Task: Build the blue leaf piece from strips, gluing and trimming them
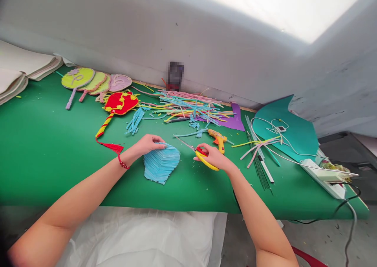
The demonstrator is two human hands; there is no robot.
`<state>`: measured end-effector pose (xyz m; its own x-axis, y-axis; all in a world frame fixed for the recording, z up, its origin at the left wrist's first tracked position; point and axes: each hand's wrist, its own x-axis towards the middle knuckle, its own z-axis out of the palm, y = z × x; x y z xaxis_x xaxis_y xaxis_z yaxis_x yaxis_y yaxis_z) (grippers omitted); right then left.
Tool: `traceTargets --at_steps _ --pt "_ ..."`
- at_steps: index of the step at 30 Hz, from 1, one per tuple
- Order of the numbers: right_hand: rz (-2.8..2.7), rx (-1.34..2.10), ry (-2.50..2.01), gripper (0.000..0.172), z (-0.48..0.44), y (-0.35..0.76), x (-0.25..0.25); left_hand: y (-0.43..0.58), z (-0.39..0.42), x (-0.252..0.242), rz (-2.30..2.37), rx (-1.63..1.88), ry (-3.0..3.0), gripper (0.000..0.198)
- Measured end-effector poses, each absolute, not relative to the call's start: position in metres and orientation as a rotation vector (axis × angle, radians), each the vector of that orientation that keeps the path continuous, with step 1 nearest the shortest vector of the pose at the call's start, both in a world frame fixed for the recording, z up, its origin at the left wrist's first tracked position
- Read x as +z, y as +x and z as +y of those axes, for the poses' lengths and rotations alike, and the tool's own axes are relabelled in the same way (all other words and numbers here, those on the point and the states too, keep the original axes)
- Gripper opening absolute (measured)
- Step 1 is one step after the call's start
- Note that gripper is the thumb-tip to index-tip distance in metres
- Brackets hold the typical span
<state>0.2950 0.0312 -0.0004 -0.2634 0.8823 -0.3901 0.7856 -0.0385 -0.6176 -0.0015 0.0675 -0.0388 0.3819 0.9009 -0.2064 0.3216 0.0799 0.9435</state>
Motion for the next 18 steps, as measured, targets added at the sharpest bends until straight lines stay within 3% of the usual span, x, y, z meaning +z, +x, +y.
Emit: traceTargets --at_steps 4,9,13,15,18 --pt "-2.192 0.794 -1.963 0.051 0.037 0.300 -0.011 -0.001 0.067 -0.036 1.157 0.629 1.479 0.034" --pt "-2.395 0.610 -1.968 0.055 0.038 0.296 -0.013 0.001 0.065 -0.033 1.145 0.629 1.441 0.037" --pt "-2.352 0.370 -1.956 0.034 0.035 0.279 0.003 0.002 0.065 -0.033 1.139 0.617 1.439 0.037" --pt "-2.210 0.425 -1.839 0.029 0.034 0.266 0.010 0.002 0.065 -0.032 1.138 0.612 1.439 0.037" --pt "-2.044 0.813 -1.599 0.028 0.037 0.244 0.011 0.003 0.064 -0.032 1.149 0.609 1.430 0.039"
